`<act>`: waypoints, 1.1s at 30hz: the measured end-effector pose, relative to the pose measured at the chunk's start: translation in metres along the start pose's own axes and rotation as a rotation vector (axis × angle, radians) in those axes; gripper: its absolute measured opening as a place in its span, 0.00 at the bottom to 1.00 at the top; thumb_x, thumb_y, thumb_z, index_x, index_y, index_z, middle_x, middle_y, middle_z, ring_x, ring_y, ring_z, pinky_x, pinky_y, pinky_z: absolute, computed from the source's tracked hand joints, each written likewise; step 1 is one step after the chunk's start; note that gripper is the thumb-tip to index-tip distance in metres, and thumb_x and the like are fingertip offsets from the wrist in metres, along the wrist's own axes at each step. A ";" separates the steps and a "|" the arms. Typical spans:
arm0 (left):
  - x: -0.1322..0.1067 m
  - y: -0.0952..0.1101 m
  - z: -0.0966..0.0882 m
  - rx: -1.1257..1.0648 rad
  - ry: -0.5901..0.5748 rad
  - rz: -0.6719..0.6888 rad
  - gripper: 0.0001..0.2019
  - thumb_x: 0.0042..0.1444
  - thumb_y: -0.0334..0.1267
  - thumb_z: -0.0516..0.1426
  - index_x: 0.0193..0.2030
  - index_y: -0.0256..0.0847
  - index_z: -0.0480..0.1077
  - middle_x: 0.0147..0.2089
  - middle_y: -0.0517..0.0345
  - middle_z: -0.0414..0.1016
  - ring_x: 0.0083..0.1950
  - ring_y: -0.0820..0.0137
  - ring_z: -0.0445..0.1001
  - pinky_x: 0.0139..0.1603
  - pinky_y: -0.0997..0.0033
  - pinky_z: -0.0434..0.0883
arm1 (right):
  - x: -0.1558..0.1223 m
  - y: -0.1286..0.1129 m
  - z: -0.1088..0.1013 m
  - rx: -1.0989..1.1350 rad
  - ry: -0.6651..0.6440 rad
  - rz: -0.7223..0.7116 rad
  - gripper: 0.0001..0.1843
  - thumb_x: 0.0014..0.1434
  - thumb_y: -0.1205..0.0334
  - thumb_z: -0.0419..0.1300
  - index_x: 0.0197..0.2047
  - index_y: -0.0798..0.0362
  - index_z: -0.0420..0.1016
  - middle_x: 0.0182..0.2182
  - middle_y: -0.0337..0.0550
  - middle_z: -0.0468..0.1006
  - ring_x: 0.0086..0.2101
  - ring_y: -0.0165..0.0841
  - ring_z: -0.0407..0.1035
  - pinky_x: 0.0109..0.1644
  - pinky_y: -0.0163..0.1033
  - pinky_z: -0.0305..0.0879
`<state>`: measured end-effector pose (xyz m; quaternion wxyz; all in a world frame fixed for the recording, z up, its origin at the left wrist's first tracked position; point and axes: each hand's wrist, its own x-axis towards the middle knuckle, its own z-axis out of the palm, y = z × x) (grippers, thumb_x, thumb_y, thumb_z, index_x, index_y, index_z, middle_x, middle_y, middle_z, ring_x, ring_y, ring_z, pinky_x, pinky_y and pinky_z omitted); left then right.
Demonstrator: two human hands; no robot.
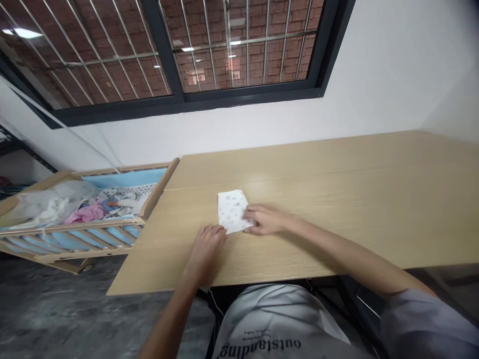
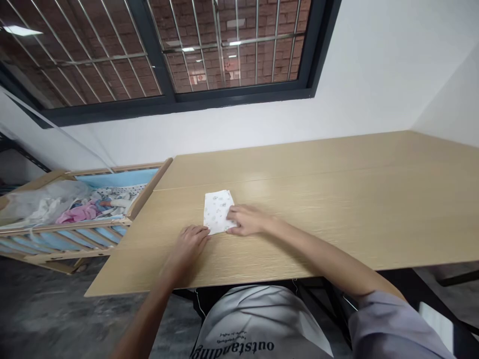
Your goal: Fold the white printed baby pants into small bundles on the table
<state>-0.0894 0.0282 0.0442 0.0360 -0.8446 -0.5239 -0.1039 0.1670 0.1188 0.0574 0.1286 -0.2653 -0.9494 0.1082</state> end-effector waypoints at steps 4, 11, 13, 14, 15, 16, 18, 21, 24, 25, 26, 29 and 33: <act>0.005 -0.007 -0.001 0.028 -0.017 0.032 0.11 0.69 0.34 0.51 0.48 0.42 0.74 0.51 0.51 0.79 0.54 0.59 0.72 0.57 0.57 0.66 | -0.020 -0.009 0.020 -0.072 0.085 0.039 0.17 0.71 0.58 0.52 0.55 0.54 0.76 0.50 0.55 0.76 0.51 0.44 0.70 0.57 0.50 0.64; -0.004 0.004 -0.008 -0.027 -0.027 0.023 0.13 0.70 0.33 0.46 0.46 0.41 0.72 0.45 0.51 0.78 0.50 0.60 0.73 0.55 0.58 0.67 | -0.027 -0.030 0.006 -0.070 0.072 0.120 0.14 0.67 0.65 0.51 0.44 0.54 0.79 0.41 0.52 0.81 0.42 0.41 0.74 0.50 0.46 0.65; -0.009 0.010 -0.014 -0.128 -0.019 0.000 0.12 0.70 0.35 0.47 0.44 0.42 0.71 0.44 0.53 0.78 0.48 0.62 0.74 0.53 0.60 0.68 | -0.030 -0.039 -0.006 -0.011 0.023 0.163 0.11 0.62 0.66 0.54 0.40 0.52 0.79 0.37 0.49 0.81 0.36 0.39 0.73 0.42 0.42 0.63; -0.010 0.012 -0.018 -0.175 -0.012 -0.010 0.11 0.70 0.36 0.47 0.43 0.43 0.70 0.44 0.54 0.77 0.48 0.63 0.74 0.52 0.61 0.69 | -0.031 -0.042 -0.013 0.026 0.005 0.189 0.10 0.60 0.66 0.55 0.39 0.52 0.78 0.34 0.47 0.81 0.33 0.37 0.72 0.38 0.40 0.61; -0.009 0.014 -0.022 -0.210 0.000 -0.020 0.11 0.70 0.37 0.47 0.43 0.43 0.70 0.43 0.55 0.77 0.47 0.64 0.73 0.51 0.62 0.69 | -0.030 -0.043 -0.019 0.061 -0.005 0.219 0.09 0.59 0.66 0.56 0.38 0.51 0.78 0.32 0.46 0.80 0.31 0.36 0.71 0.35 0.39 0.59; -0.006 0.015 -0.026 -0.230 0.016 -0.029 0.10 0.69 0.37 0.47 0.42 0.44 0.69 0.43 0.55 0.76 0.47 0.64 0.73 0.51 0.63 0.69 | -0.029 -0.043 -0.025 0.095 -0.010 0.247 0.09 0.58 0.65 0.56 0.37 0.51 0.78 0.31 0.45 0.80 0.29 0.35 0.70 0.33 0.38 0.57; 0.007 0.015 -0.032 -0.237 0.058 -0.056 0.10 0.68 0.36 0.47 0.42 0.43 0.68 0.43 0.55 0.76 0.47 0.63 0.73 0.51 0.63 0.69 | -0.021 -0.039 -0.033 0.153 -0.009 0.291 0.08 0.59 0.65 0.55 0.36 0.52 0.76 0.30 0.44 0.79 0.28 0.34 0.68 0.32 0.38 0.56; 0.036 0.009 -0.034 -0.188 0.087 -0.136 0.10 0.68 0.34 0.45 0.42 0.42 0.68 0.45 0.52 0.76 0.48 0.64 0.73 0.51 0.65 0.69 | -0.004 -0.023 -0.036 0.209 0.028 0.365 0.10 0.61 0.66 0.51 0.34 0.53 0.73 0.32 0.46 0.79 0.30 0.34 0.70 0.34 0.37 0.58; 0.067 0.001 -0.026 -0.118 0.078 -0.212 0.13 0.70 0.32 0.42 0.45 0.39 0.68 0.46 0.48 0.75 0.49 0.64 0.74 0.52 0.65 0.69 | 0.013 -0.003 -0.025 0.182 0.135 0.447 0.12 0.65 0.66 0.48 0.37 0.54 0.72 0.37 0.49 0.79 0.35 0.37 0.72 0.38 0.38 0.61; 0.076 -0.002 -0.022 -0.095 0.077 -0.235 0.14 0.70 0.32 0.42 0.46 0.38 0.68 0.47 0.46 0.75 0.49 0.63 0.74 0.52 0.64 0.69 | 0.018 0.004 -0.019 0.160 0.179 0.469 0.12 0.67 0.65 0.47 0.39 0.54 0.71 0.39 0.51 0.79 0.38 0.38 0.72 0.40 0.38 0.62; 0.083 -0.004 -0.016 -0.073 0.075 -0.255 0.14 0.69 0.31 0.42 0.47 0.37 0.68 0.48 0.44 0.75 0.50 0.61 0.74 0.52 0.63 0.69 | 0.021 0.010 -0.013 0.137 0.217 0.487 0.12 0.68 0.64 0.47 0.42 0.54 0.71 0.41 0.52 0.79 0.40 0.39 0.72 0.42 0.39 0.63; 0.099 -0.007 0.002 0.000 0.057 -0.309 0.14 0.68 0.28 0.43 0.50 0.35 0.68 0.50 0.41 0.74 0.52 0.59 0.73 0.52 0.60 0.69 | 0.028 0.025 0.007 0.076 0.268 0.520 0.12 0.70 0.61 0.47 0.49 0.55 0.69 0.47 0.57 0.77 0.47 0.42 0.72 0.48 0.41 0.64; 0.107 -0.012 0.023 0.060 0.020 -0.346 0.13 0.67 0.29 0.46 0.50 0.36 0.69 0.50 0.40 0.74 0.52 0.59 0.73 0.51 0.61 0.69 | 0.030 0.041 0.028 0.073 0.238 0.541 0.13 0.71 0.60 0.48 0.53 0.55 0.67 0.51 0.59 0.76 0.50 0.44 0.71 0.49 0.42 0.65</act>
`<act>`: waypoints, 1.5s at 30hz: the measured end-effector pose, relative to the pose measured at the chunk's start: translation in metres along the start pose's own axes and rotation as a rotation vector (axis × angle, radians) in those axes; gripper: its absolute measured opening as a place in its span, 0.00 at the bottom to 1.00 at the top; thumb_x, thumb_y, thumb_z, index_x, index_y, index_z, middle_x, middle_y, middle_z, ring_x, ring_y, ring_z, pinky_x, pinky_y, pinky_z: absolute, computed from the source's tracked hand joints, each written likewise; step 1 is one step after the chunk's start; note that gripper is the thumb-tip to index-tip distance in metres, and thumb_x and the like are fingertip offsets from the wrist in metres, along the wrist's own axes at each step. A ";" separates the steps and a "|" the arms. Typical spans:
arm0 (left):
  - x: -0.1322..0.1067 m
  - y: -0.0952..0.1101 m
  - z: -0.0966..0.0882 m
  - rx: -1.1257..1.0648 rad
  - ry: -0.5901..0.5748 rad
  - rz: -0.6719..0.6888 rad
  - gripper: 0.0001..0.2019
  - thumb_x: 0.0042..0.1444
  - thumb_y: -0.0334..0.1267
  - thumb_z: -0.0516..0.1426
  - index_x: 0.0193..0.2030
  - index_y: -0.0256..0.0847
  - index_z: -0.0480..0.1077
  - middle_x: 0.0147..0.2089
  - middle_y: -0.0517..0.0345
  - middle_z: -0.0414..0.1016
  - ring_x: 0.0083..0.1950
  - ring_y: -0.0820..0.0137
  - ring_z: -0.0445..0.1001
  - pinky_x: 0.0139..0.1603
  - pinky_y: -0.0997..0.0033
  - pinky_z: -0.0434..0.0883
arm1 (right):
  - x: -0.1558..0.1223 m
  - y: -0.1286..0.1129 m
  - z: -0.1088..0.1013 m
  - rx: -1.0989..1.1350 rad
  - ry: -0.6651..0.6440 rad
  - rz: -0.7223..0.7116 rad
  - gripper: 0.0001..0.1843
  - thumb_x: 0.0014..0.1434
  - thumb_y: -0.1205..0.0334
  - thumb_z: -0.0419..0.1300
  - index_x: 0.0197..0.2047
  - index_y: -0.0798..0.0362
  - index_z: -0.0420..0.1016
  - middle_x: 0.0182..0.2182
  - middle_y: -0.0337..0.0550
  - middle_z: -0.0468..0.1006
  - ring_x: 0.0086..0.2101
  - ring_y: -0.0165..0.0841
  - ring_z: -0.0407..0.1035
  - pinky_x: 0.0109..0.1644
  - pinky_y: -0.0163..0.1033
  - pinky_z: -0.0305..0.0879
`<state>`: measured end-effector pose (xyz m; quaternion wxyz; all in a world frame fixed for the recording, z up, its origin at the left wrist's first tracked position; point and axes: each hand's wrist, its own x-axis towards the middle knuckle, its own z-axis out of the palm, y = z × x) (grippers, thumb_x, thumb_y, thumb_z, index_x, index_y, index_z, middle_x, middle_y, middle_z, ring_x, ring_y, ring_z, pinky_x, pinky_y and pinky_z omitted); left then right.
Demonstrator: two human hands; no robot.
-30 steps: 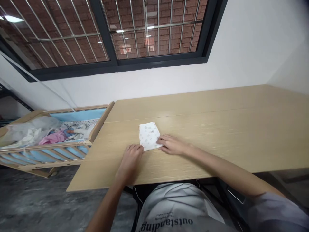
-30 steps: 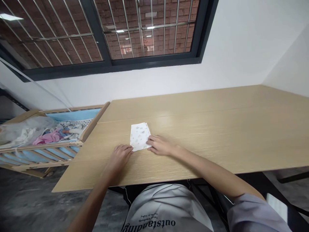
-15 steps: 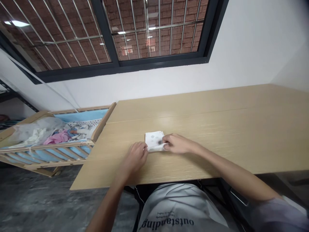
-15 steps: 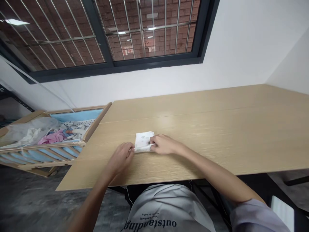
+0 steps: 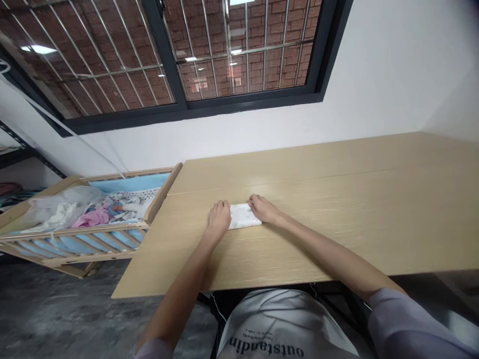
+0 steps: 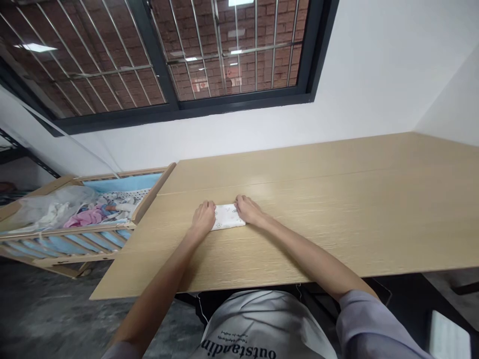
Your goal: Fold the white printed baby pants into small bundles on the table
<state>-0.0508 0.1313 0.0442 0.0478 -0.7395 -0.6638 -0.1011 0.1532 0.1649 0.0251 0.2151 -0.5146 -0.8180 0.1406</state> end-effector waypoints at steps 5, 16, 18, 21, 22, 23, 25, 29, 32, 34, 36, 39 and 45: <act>0.002 -0.006 0.011 0.010 -0.003 -0.001 0.14 0.69 0.32 0.45 0.50 0.36 0.70 0.50 0.40 0.75 0.52 0.59 0.74 0.52 0.62 0.69 | 0.005 0.008 0.009 0.053 0.007 0.045 0.13 0.72 0.59 0.48 0.52 0.55 0.68 0.50 0.57 0.77 0.48 0.42 0.73 0.49 0.41 0.66; -0.028 0.011 -0.016 -0.131 0.158 0.238 0.28 0.72 0.50 0.38 0.67 0.30 0.58 0.67 0.36 0.65 0.70 0.58 0.62 0.68 0.58 0.60 | -0.032 -0.039 -0.004 -0.147 0.059 -0.263 0.35 0.69 0.51 0.47 0.72 0.65 0.53 0.68 0.65 0.60 0.66 0.51 0.55 0.69 0.54 0.51; -0.030 0.013 -0.008 -0.189 0.091 0.339 0.33 0.71 0.53 0.37 0.72 0.27 0.50 0.74 0.34 0.54 0.76 0.56 0.50 0.73 0.55 0.54 | -0.035 -0.043 0.008 -0.184 -0.007 -0.319 0.40 0.65 0.53 0.50 0.74 0.66 0.49 0.71 0.65 0.54 0.69 0.52 0.49 0.71 0.56 0.47; -0.029 0.013 0.011 -0.219 -0.056 0.357 0.39 0.70 0.57 0.35 0.75 0.24 0.42 0.78 0.34 0.43 0.79 0.56 0.40 0.76 0.53 0.48 | -0.033 -0.042 0.023 -0.248 -0.054 -0.344 0.44 0.61 0.55 0.53 0.74 0.69 0.47 0.72 0.65 0.50 0.70 0.53 0.46 0.72 0.56 0.44; -0.028 0.012 0.017 -0.216 -0.086 0.346 0.40 0.70 0.58 0.35 0.75 0.25 0.41 0.78 0.34 0.41 0.79 0.56 0.38 0.76 0.52 0.47 | -0.032 -0.041 0.026 -0.265 -0.058 -0.338 0.44 0.61 0.55 0.53 0.74 0.70 0.47 0.72 0.65 0.50 0.70 0.53 0.46 0.73 0.56 0.43; -0.028 0.010 0.021 -0.209 -0.103 0.336 0.40 0.69 0.59 0.34 0.75 0.25 0.40 0.78 0.34 0.40 0.79 0.56 0.37 0.76 0.51 0.46 | -0.032 -0.039 0.026 -0.276 -0.061 -0.332 0.44 0.61 0.54 0.52 0.74 0.70 0.48 0.72 0.65 0.50 0.70 0.53 0.46 0.73 0.55 0.43; -0.028 0.006 0.027 -0.192 -0.115 0.330 0.41 0.69 0.60 0.35 0.76 0.27 0.39 0.78 0.35 0.39 0.79 0.56 0.35 0.77 0.50 0.45 | -0.033 -0.033 0.024 -0.279 -0.061 -0.320 0.44 0.63 0.51 0.50 0.74 0.71 0.48 0.71 0.65 0.51 0.70 0.53 0.46 0.73 0.55 0.43; -0.029 -0.007 0.030 -0.156 -0.119 0.360 0.42 0.69 0.60 0.36 0.76 0.26 0.38 0.78 0.34 0.37 0.79 0.54 0.34 0.76 0.50 0.46 | -0.042 -0.015 0.012 -0.219 -0.048 -0.284 0.47 0.67 0.38 0.43 0.74 0.68 0.47 0.72 0.64 0.51 0.70 0.53 0.46 0.73 0.56 0.44; -0.030 -0.016 0.028 -0.133 -0.122 0.366 0.42 0.69 0.60 0.37 0.75 0.24 0.38 0.78 0.32 0.38 0.79 0.53 0.35 0.76 0.51 0.46 | -0.049 -0.001 0.006 -0.174 -0.071 -0.256 0.50 0.67 0.32 0.41 0.75 0.66 0.44 0.72 0.63 0.48 0.71 0.53 0.45 0.73 0.56 0.46; -0.032 -0.020 0.024 -0.113 -0.122 0.359 0.42 0.69 0.60 0.37 0.75 0.23 0.40 0.78 0.30 0.40 0.79 0.52 0.37 0.75 0.50 0.48 | -0.052 0.004 0.003 -0.154 -0.090 -0.253 0.50 0.67 0.32 0.40 0.76 0.65 0.42 0.73 0.63 0.47 0.71 0.53 0.45 0.73 0.56 0.47; -0.037 -0.023 0.016 -0.084 -0.088 0.369 0.43 0.68 0.61 0.41 0.75 0.23 0.41 0.77 0.30 0.42 0.79 0.50 0.39 0.75 0.49 0.49 | -0.053 0.006 0.001 -0.140 -0.086 -0.266 0.50 0.67 0.32 0.42 0.76 0.64 0.41 0.73 0.63 0.47 0.71 0.54 0.44 0.72 0.57 0.46; -0.048 -0.028 -0.001 -0.025 0.038 0.445 0.41 0.65 0.59 0.51 0.74 0.30 0.49 0.76 0.35 0.50 0.77 0.48 0.46 0.72 0.48 0.54 | -0.052 0.004 -0.004 -0.127 -0.034 -0.327 0.50 0.66 0.33 0.47 0.76 0.62 0.43 0.73 0.64 0.47 0.71 0.56 0.42 0.72 0.60 0.43; -0.053 -0.031 -0.016 0.072 0.097 0.590 0.09 0.65 0.37 0.53 0.48 0.40 0.73 0.49 0.48 0.79 0.53 0.59 0.75 0.59 0.58 0.65 | -0.052 -0.005 -0.008 -0.073 -0.057 -0.364 0.47 0.61 0.37 0.58 0.72 0.57 0.54 0.67 0.63 0.61 0.64 0.55 0.57 0.67 0.59 0.51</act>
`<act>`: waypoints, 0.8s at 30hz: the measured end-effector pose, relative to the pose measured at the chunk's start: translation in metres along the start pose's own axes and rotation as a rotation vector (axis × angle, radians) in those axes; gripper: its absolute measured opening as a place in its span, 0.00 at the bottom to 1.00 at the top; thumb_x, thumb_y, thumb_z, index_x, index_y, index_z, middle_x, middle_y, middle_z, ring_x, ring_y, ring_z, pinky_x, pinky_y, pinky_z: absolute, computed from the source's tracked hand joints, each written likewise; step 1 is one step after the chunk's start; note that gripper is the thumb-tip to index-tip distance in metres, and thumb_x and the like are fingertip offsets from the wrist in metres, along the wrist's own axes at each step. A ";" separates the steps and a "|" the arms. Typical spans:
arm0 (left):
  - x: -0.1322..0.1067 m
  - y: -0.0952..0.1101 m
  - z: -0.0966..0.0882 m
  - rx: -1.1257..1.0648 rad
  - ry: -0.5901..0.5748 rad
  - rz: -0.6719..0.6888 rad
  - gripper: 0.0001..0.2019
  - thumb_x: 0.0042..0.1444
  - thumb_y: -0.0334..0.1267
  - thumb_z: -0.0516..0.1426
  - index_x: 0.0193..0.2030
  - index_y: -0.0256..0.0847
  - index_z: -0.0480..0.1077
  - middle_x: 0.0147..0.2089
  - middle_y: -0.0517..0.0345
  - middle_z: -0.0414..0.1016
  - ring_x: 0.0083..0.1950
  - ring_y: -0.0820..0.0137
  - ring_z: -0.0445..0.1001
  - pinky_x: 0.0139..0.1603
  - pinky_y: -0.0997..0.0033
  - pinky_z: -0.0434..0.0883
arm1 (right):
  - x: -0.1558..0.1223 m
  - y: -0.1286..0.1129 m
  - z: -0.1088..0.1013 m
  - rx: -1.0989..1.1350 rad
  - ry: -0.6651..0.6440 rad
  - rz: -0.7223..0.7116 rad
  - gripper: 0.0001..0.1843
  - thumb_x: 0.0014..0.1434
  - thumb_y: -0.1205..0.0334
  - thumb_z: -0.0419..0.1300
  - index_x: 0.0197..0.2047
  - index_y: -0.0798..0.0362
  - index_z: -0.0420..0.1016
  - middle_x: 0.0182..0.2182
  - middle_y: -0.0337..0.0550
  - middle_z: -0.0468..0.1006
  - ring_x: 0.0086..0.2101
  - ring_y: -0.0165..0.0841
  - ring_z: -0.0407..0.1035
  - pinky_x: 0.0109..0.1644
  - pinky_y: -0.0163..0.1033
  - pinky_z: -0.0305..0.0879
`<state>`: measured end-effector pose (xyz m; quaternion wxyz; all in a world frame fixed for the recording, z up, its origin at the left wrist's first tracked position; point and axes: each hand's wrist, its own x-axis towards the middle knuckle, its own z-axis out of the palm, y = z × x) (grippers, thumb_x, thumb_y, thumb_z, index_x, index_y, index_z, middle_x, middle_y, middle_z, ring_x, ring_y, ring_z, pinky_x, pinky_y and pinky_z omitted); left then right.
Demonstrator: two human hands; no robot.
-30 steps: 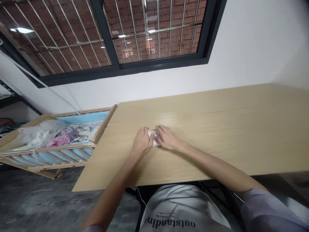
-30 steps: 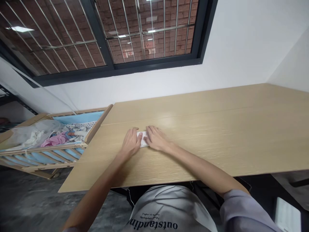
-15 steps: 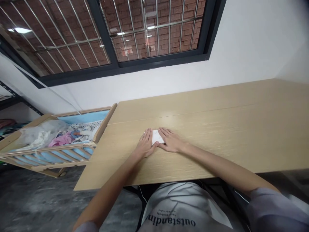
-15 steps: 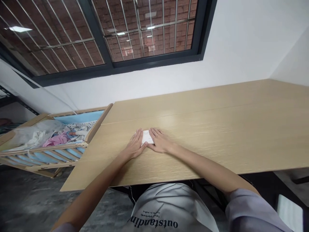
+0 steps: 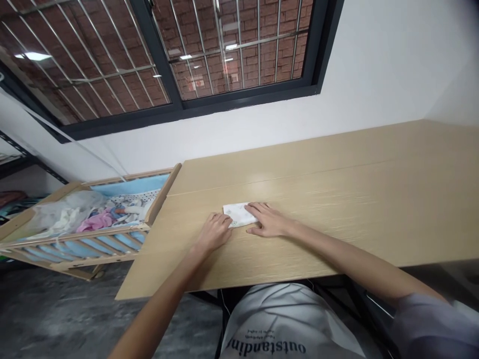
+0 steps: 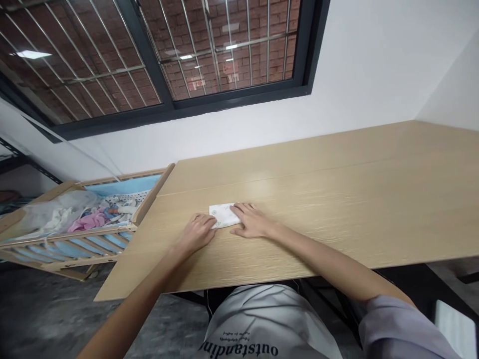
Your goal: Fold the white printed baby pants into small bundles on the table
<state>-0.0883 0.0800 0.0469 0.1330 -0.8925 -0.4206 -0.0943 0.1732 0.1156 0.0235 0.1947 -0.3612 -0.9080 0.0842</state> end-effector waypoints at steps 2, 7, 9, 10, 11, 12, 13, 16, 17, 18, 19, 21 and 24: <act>0.006 -0.001 0.003 0.012 0.008 -0.007 0.08 0.64 0.32 0.52 0.42 0.40 0.73 0.43 0.49 0.79 0.48 0.60 0.76 0.56 0.59 0.66 | 0.002 -0.002 0.001 0.006 0.018 0.031 0.43 0.61 0.42 0.60 0.71 0.58 0.57 0.66 0.63 0.63 0.62 0.54 0.60 0.65 0.58 0.53; 0.025 0.002 -0.005 0.053 0.109 -0.130 0.09 0.63 0.33 0.51 0.46 0.37 0.72 0.46 0.44 0.76 0.49 0.56 0.74 0.51 0.57 0.67 | 0.013 0.000 -0.004 0.095 0.112 0.140 0.22 0.58 0.67 0.57 0.57 0.57 0.72 0.51 0.55 0.78 0.51 0.45 0.71 0.58 0.49 0.60; 0.028 0.004 -0.021 0.043 0.164 -0.214 0.10 0.64 0.35 0.51 0.47 0.38 0.72 0.48 0.43 0.75 0.50 0.54 0.72 0.50 0.56 0.67 | 0.022 0.005 -0.016 0.228 0.098 0.185 0.16 0.56 0.68 0.57 0.48 0.55 0.75 0.42 0.50 0.81 0.43 0.41 0.74 0.51 0.44 0.64; 0.028 0.006 -0.030 0.011 0.190 -0.265 0.11 0.65 0.36 0.50 0.46 0.38 0.72 0.47 0.43 0.75 0.50 0.54 0.72 0.51 0.55 0.67 | 0.027 0.008 -0.024 0.315 0.093 0.198 0.13 0.56 0.68 0.58 0.45 0.54 0.74 0.40 0.47 0.81 0.41 0.39 0.74 0.48 0.42 0.66; 0.027 0.007 -0.039 -0.046 0.213 -0.321 0.11 0.65 0.36 0.50 0.46 0.39 0.72 0.46 0.44 0.75 0.50 0.55 0.72 0.51 0.56 0.67 | 0.032 0.010 -0.032 0.410 0.095 0.203 0.11 0.55 0.67 0.59 0.44 0.54 0.73 0.38 0.46 0.80 0.39 0.38 0.74 0.45 0.40 0.66; 0.025 0.008 -0.048 -0.129 0.228 -0.378 0.11 0.65 0.37 0.50 0.45 0.39 0.72 0.45 0.46 0.76 0.49 0.56 0.73 0.50 0.57 0.68 | 0.037 0.012 -0.041 0.512 0.102 0.199 0.12 0.55 0.66 0.60 0.44 0.54 0.72 0.39 0.45 0.80 0.39 0.37 0.73 0.43 0.39 0.67; 0.022 0.010 -0.056 -0.232 0.234 -0.435 0.11 0.65 0.38 0.50 0.45 0.40 0.72 0.44 0.48 0.77 0.47 0.58 0.74 0.49 0.59 0.68 | 0.043 0.014 -0.050 0.613 0.107 0.190 0.14 0.54 0.66 0.60 0.46 0.54 0.71 0.39 0.45 0.79 0.39 0.37 0.73 0.42 0.38 0.67; 0.008 0.018 -0.067 -0.552 0.203 -0.600 0.13 0.64 0.45 0.52 0.47 0.41 0.72 0.37 0.55 0.78 0.38 0.64 0.76 0.41 0.66 0.69 | 0.060 0.017 -0.070 0.848 0.034 0.203 0.22 0.54 0.65 0.63 0.52 0.53 0.67 0.37 0.41 0.77 0.37 0.34 0.73 0.38 0.36 0.67; 0.004 0.021 -0.066 -0.635 0.189 -0.646 0.15 0.63 0.47 0.53 0.48 0.41 0.71 0.34 0.57 0.78 0.35 0.65 0.76 0.38 0.67 0.69 | 0.064 0.018 -0.072 0.886 -0.012 0.227 0.23 0.54 0.64 0.64 0.53 0.53 0.66 0.35 0.40 0.77 0.36 0.33 0.72 0.37 0.35 0.66; -0.001 0.026 -0.062 -0.697 0.176 -0.682 0.17 0.62 0.49 0.54 0.50 0.41 0.70 0.32 0.59 0.78 0.34 0.65 0.76 0.37 0.68 0.68 | 0.069 0.019 -0.072 0.902 -0.061 0.256 0.24 0.53 0.64 0.65 0.53 0.53 0.66 0.33 0.39 0.77 0.34 0.33 0.72 0.35 0.35 0.65; -0.004 0.030 -0.057 -0.740 0.162 -0.707 0.18 0.61 0.49 0.55 0.51 0.40 0.69 0.31 0.60 0.77 0.34 0.65 0.76 0.37 0.68 0.68 | 0.073 0.020 -0.069 0.903 -0.110 0.283 0.25 0.53 0.63 0.66 0.53 0.53 0.66 0.32 0.38 0.76 0.32 0.32 0.71 0.34 0.34 0.65; -0.010 0.039 -0.043 -0.777 0.125 -0.732 0.18 0.61 0.48 0.56 0.52 0.40 0.67 0.30 0.60 0.78 0.36 0.64 0.78 0.38 0.68 0.68 | 0.082 0.023 -0.057 0.889 -0.191 0.315 0.26 0.50 0.64 0.68 0.51 0.54 0.66 0.30 0.37 0.75 0.30 0.31 0.70 0.31 0.33 0.63; -0.012 0.049 -0.025 -0.687 0.041 -0.740 0.13 0.63 0.44 0.54 0.51 0.42 0.67 0.32 0.58 0.80 0.39 0.62 0.79 0.39 0.67 0.67 | 0.092 0.031 -0.031 0.882 -0.231 0.326 0.26 0.46 0.67 0.71 0.47 0.54 0.66 0.30 0.36 0.75 0.29 0.30 0.70 0.30 0.33 0.63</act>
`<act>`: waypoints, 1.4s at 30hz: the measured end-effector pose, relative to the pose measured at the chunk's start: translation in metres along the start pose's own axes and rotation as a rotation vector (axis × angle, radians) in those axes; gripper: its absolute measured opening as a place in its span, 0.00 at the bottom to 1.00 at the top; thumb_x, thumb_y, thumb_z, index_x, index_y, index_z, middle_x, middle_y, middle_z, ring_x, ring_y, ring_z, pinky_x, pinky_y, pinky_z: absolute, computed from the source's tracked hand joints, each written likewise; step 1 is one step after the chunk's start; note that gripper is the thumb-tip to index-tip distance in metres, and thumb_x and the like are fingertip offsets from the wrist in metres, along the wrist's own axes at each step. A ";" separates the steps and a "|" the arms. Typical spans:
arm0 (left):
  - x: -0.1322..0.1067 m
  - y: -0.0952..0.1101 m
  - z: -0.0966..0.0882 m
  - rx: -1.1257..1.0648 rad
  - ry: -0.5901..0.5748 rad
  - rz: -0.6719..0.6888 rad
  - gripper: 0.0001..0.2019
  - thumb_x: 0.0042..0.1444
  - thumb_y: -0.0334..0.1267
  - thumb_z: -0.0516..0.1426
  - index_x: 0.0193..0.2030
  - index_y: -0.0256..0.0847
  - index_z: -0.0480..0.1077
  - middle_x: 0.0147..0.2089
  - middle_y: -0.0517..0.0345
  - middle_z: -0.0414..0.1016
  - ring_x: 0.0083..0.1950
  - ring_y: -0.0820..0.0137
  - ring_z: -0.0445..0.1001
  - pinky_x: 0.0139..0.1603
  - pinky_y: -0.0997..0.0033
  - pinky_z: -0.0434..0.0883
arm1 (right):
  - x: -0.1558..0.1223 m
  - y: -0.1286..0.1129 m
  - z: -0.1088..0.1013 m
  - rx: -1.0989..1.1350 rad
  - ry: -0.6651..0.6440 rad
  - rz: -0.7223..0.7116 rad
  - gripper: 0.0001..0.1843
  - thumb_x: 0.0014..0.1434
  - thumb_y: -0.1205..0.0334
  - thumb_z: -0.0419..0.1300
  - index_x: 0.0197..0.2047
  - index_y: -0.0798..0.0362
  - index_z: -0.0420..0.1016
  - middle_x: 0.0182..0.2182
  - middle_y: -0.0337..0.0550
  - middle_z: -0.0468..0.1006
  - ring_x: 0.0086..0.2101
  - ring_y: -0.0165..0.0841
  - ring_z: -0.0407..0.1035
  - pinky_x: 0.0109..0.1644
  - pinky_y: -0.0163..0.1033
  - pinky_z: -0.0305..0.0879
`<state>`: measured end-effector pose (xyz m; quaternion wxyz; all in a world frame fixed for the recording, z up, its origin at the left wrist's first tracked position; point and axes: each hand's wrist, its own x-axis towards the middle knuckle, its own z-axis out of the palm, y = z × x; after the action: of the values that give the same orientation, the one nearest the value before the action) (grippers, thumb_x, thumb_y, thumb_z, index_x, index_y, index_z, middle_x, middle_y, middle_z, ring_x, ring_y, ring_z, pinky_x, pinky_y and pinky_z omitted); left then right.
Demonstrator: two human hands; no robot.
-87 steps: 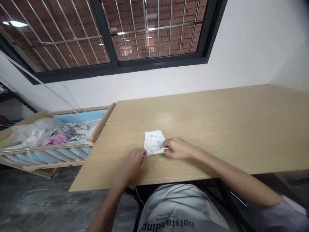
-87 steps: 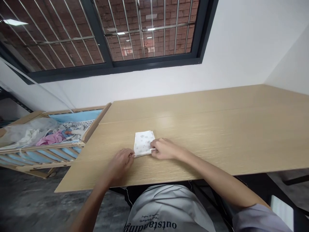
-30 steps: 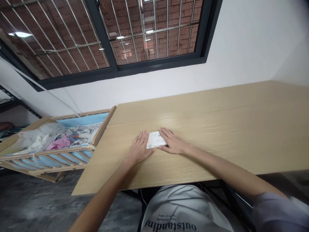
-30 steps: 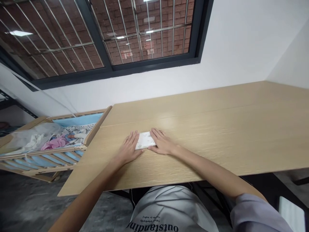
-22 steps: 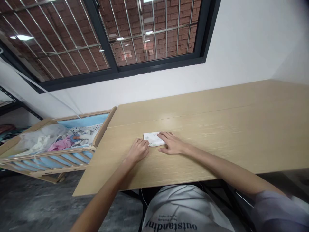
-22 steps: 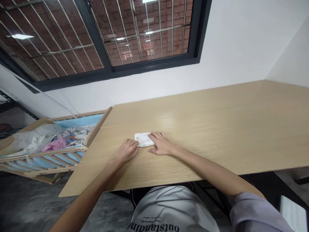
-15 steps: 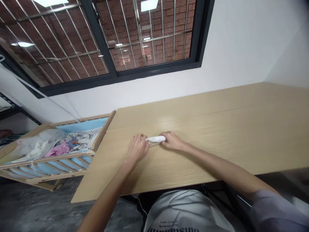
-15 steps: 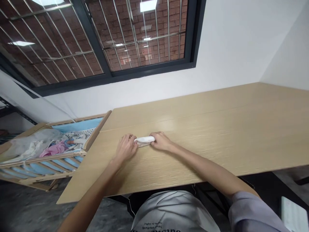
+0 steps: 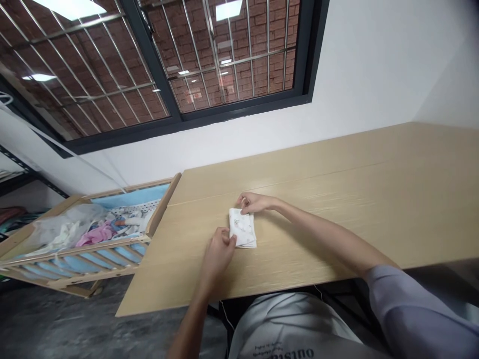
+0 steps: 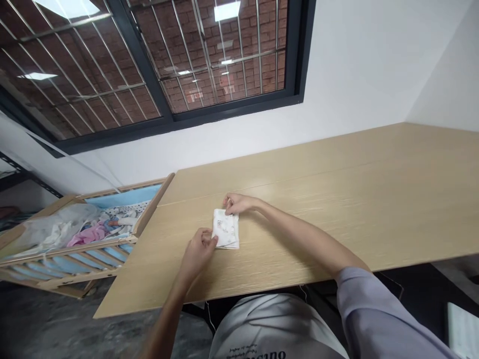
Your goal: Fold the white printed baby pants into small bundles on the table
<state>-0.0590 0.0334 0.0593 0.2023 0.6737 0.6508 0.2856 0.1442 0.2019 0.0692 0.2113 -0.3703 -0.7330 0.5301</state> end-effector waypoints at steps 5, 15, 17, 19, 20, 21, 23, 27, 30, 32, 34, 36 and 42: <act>-0.004 -0.002 0.016 0.416 0.013 0.019 0.10 0.66 0.41 0.52 0.50 0.42 0.69 0.39 0.51 0.82 0.44 0.56 0.80 0.42 0.62 0.67 | 0.016 0.032 0.008 -0.006 0.051 -0.023 0.29 0.42 0.64 0.75 0.45 0.54 0.68 0.33 0.40 0.78 0.31 0.30 0.72 0.32 0.33 0.67; -0.015 0.009 0.024 0.691 0.129 0.067 0.15 0.68 0.43 0.49 0.49 0.37 0.72 0.47 0.42 0.77 0.49 0.51 0.75 0.47 0.54 0.68 | 0.003 0.042 0.010 -0.233 0.174 -0.153 0.23 0.51 0.57 0.73 0.46 0.57 0.73 0.40 0.49 0.79 0.39 0.35 0.74 0.44 0.40 0.72; -0.024 0.010 0.029 0.633 0.187 0.144 0.18 0.68 0.45 0.49 0.56 0.36 0.69 0.54 0.39 0.75 0.52 0.50 0.73 0.50 0.52 0.69 | -0.007 0.026 0.014 -0.332 0.220 -0.291 0.21 0.58 0.54 0.68 0.51 0.57 0.73 0.46 0.52 0.79 0.46 0.39 0.74 0.51 0.45 0.70; -0.036 0.011 0.038 0.569 0.215 0.249 0.24 0.68 0.47 0.50 0.64 0.33 0.63 0.61 0.36 0.70 0.59 0.50 0.70 0.55 0.50 0.68 | -0.022 0.005 0.021 -0.440 0.239 -0.443 0.21 0.65 0.52 0.61 0.57 0.54 0.72 0.54 0.54 0.77 0.54 0.42 0.71 0.59 0.49 0.66; -0.043 0.011 0.044 0.550 0.216 0.294 0.26 0.68 0.47 0.50 0.67 0.32 0.60 0.64 0.35 0.68 0.62 0.49 0.68 0.58 0.50 0.67 | -0.031 -0.005 0.026 -0.495 0.216 -0.505 0.21 0.68 0.52 0.57 0.60 0.53 0.71 0.57 0.53 0.75 0.57 0.42 0.69 0.62 0.51 0.63; -0.049 0.011 0.050 0.541 0.212 0.327 0.27 0.68 0.46 0.50 0.68 0.31 0.59 0.66 0.34 0.66 0.65 0.49 0.66 0.60 0.49 0.67 | -0.040 -0.014 0.032 -0.546 0.168 -0.556 0.22 0.70 0.51 0.54 0.63 0.51 0.70 0.60 0.52 0.73 0.61 0.42 0.66 0.65 0.53 0.60; -0.059 0.011 0.060 0.538 0.194 0.364 0.27 0.68 0.46 0.50 0.68 0.32 0.59 0.68 0.34 0.65 0.68 0.48 0.63 0.61 0.47 0.66 | -0.056 -0.025 0.046 -0.626 0.028 -0.633 0.25 0.72 0.52 0.50 0.67 0.49 0.66 0.65 0.49 0.68 0.66 0.41 0.59 0.70 0.54 0.52; -0.067 0.008 0.068 0.542 0.153 0.376 0.21 0.67 0.45 0.50 0.62 0.37 0.67 0.62 0.37 0.71 0.67 0.49 0.66 0.63 0.46 0.66 | -0.074 -0.017 0.069 -0.645 -0.192 -0.716 0.28 0.72 0.55 0.50 0.72 0.50 0.59 0.69 0.47 0.60 0.70 0.37 0.50 0.74 0.50 0.44; -0.066 0.007 0.068 0.537 0.144 0.367 0.19 0.67 0.45 0.51 0.59 0.37 0.69 0.60 0.38 0.73 0.66 0.50 0.66 0.64 0.45 0.65 | -0.074 0.000 0.074 -0.622 -0.245 -0.706 0.28 0.71 0.57 0.52 0.72 0.51 0.60 0.69 0.47 0.60 0.70 0.36 0.51 0.75 0.48 0.45; -0.066 0.007 0.068 0.537 0.151 0.367 0.20 0.68 0.45 0.50 0.61 0.38 0.69 0.61 0.38 0.73 0.67 0.49 0.66 0.64 0.44 0.65 | -0.070 0.008 0.070 -0.615 -0.235 -0.678 0.28 0.70 0.58 0.53 0.72 0.49 0.61 0.69 0.46 0.60 0.70 0.36 0.51 0.75 0.48 0.44; -0.066 0.008 0.069 0.546 0.160 0.362 0.22 0.68 0.46 0.50 0.64 0.38 0.66 0.64 0.38 0.71 0.68 0.48 0.65 0.63 0.44 0.65 | -0.064 0.012 0.061 -0.623 -0.213 -0.646 0.29 0.70 0.56 0.54 0.72 0.48 0.60 0.70 0.44 0.58 0.70 0.36 0.49 0.75 0.48 0.42; -0.066 0.008 0.069 0.556 0.157 0.353 0.24 0.68 0.47 0.50 0.67 0.38 0.64 0.67 0.39 0.67 0.69 0.48 0.64 0.64 0.45 0.65 | -0.056 0.015 0.049 -0.634 -0.180 -0.600 0.30 0.70 0.54 0.54 0.73 0.47 0.58 0.71 0.43 0.56 0.71 0.36 0.47 0.76 0.49 0.40; -0.069 0.007 0.071 0.563 0.128 0.347 0.25 0.69 0.46 0.48 0.69 0.37 0.62 0.71 0.39 0.63 0.71 0.49 0.62 0.65 0.46 0.64 | -0.033 0.027 0.028 -0.665 -0.146 -0.472 0.33 0.72 0.50 0.49 0.75 0.50 0.51 0.73 0.43 0.49 0.72 0.36 0.42 0.76 0.50 0.36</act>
<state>-0.0069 -0.0288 0.0024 -0.0846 0.7847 0.5911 0.1666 0.1541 0.1630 0.0373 0.1430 -0.2016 -0.9422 0.2262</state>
